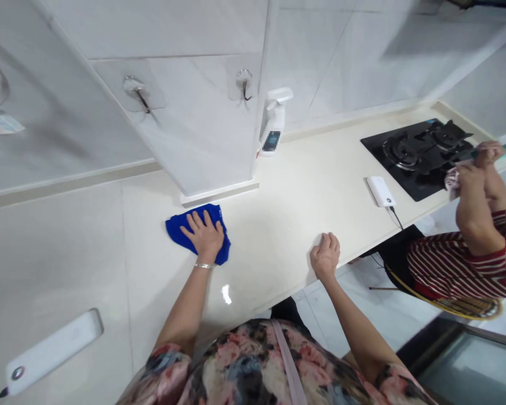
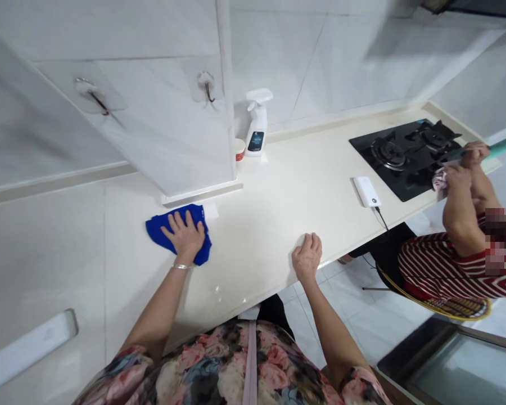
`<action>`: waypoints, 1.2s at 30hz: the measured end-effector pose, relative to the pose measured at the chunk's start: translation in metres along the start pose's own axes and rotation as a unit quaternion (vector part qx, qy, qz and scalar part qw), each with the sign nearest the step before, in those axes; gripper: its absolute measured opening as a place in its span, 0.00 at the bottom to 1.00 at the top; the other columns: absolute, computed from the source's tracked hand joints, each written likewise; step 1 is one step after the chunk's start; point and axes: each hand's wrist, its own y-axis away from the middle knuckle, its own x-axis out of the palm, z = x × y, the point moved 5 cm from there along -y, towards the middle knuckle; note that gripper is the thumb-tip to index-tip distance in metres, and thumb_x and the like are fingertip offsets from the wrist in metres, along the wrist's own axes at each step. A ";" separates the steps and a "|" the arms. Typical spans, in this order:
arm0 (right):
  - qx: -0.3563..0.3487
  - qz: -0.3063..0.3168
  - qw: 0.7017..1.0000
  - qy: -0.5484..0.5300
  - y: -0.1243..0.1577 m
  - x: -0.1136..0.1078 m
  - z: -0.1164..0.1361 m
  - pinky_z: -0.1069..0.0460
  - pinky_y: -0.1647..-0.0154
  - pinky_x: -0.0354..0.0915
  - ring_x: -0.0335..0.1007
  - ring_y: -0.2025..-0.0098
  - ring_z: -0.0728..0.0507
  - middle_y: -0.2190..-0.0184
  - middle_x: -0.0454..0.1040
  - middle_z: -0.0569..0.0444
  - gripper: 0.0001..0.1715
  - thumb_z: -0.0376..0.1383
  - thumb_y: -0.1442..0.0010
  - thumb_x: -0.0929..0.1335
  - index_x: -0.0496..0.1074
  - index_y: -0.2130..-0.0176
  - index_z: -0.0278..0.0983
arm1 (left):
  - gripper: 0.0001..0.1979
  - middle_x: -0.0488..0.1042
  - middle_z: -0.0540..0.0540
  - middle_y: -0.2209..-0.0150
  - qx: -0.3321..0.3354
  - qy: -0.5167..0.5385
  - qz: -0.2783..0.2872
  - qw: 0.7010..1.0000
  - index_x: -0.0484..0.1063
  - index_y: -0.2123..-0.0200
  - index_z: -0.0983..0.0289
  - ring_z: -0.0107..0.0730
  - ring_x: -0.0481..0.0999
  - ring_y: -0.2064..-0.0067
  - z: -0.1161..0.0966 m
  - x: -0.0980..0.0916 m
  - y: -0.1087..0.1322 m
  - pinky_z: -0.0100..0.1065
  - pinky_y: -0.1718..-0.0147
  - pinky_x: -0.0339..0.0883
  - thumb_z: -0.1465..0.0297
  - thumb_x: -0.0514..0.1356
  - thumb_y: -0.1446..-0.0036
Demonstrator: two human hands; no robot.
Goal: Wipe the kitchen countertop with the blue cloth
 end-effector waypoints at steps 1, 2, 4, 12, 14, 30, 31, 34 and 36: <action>0.001 0.000 1.000 -0.001 0.000 0.000 0.001 0.31 0.31 0.60 0.55 0.30 0.30 0.34 0.64 0.32 0.31 0.33 0.37 0.60 0.66 0.37 0.30 | 0.33 0.50 0.76 0.25 0.001 0.001 0.006 1.000 0.60 0.27 0.72 0.65 0.42 0.22 -0.016 0.004 -0.003 0.73 0.29 0.34 0.62 0.52 0.29; 0.001 0.000 1.000 -0.002 0.000 0.000 0.001 0.31 0.31 0.60 0.55 0.30 0.30 0.34 0.64 0.32 0.31 0.33 0.37 0.60 0.66 0.37 0.29 | 0.33 0.50 0.77 0.25 -0.002 0.003 0.014 1.000 0.60 0.27 0.73 0.66 0.41 0.22 -0.031 0.007 -0.008 0.74 0.29 0.33 0.62 0.52 0.29; 0.004 0.002 1.000 -0.007 0.000 0.000 0.002 0.31 0.30 0.59 0.55 0.30 0.30 0.34 0.64 0.31 0.31 0.33 0.37 0.59 0.66 0.37 0.28 | 0.35 0.48 0.81 0.25 -0.027 0.004 0.026 0.999 0.59 0.27 0.78 0.70 0.39 0.22 -0.058 0.014 -0.018 0.76 0.30 0.32 0.63 0.53 0.31; 0.002 0.009 1.000 -0.015 0.000 0.000 0.002 0.29 0.30 0.59 0.54 0.28 0.29 0.34 0.64 0.30 0.32 0.33 0.37 0.60 0.66 0.36 0.27 | 0.37 0.44 0.86 0.25 -0.051 0.020 0.055 0.997 0.55 0.28 0.85 0.74 0.31 0.22 -0.133 0.032 -0.031 0.81 0.33 0.28 0.64 0.55 0.32; 0.006 0.013 1.000 -0.014 0.000 -0.001 0.002 0.29 0.30 0.59 0.54 0.28 0.28 0.33 0.64 0.30 0.33 0.34 0.37 0.60 0.66 0.36 0.27 | 0.37 0.43 0.84 0.25 -0.016 0.041 0.070 0.997 0.55 0.27 0.84 0.72 0.30 0.22 -0.149 0.035 -0.026 0.77 0.32 0.23 0.64 0.55 0.31; 0.015 0.013 0.998 -0.052 0.002 0.001 0.000 0.27 0.31 0.57 0.54 0.28 0.27 0.33 0.64 0.29 0.33 0.35 0.37 0.60 0.67 0.36 0.28 | 0.28 0.58 0.63 0.25 0.428 0.118 0.109 0.889 0.67 0.30 0.60 0.48 0.51 0.23 -0.192 0.034 0.127 0.60 0.24 0.42 0.58 0.56 0.28; 0.019 0.017 0.998 -0.055 0.002 0.002 0.000 0.27 0.31 0.57 0.54 0.28 0.26 0.33 0.64 0.28 0.33 0.36 0.37 0.60 0.67 0.36 0.28 | 0.27 0.59 0.61 0.25 0.434 0.122 0.111 0.886 0.68 0.30 0.58 0.46 0.52 0.23 -0.183 0.031 0.129 0.59 0.24 0.43 0.57 0.57 0.28; 0.016 0.020 0.998 -0.063 0.002 0.002 0.000 0.27 0.31 0.57 0.54 0.28 0.26 0.33 0.64 0.28 0.32 0.36 0.37 0.59 0.68 0.37 0.28 | 0.25 0.57 0.58 0.25 0.421 0.146 0.106 0.889 0.72 0.33 0.54 0.45 0.53 0.23 -0.155 0.024 0.123 0.56 0.25 0.48 0.56 0.59 0.29; 0.008 0.018 0.997 -0.071 0.002 0.001 0.000 0.27 0.31 0.58 0.54 0.28 0.27 0.33 0.63 0.29 0.32 0.36 0.36 0.59 0.68 0.37 0.28 | 0.23 0.53 0.59 0.23 0.377 0.167 0.077 0.908 0.74 0.34 0.54 0.49 0.50 0.22 -0.136 0.019 0.109 0.56 0.26 0.52 0.58 0.60 0.30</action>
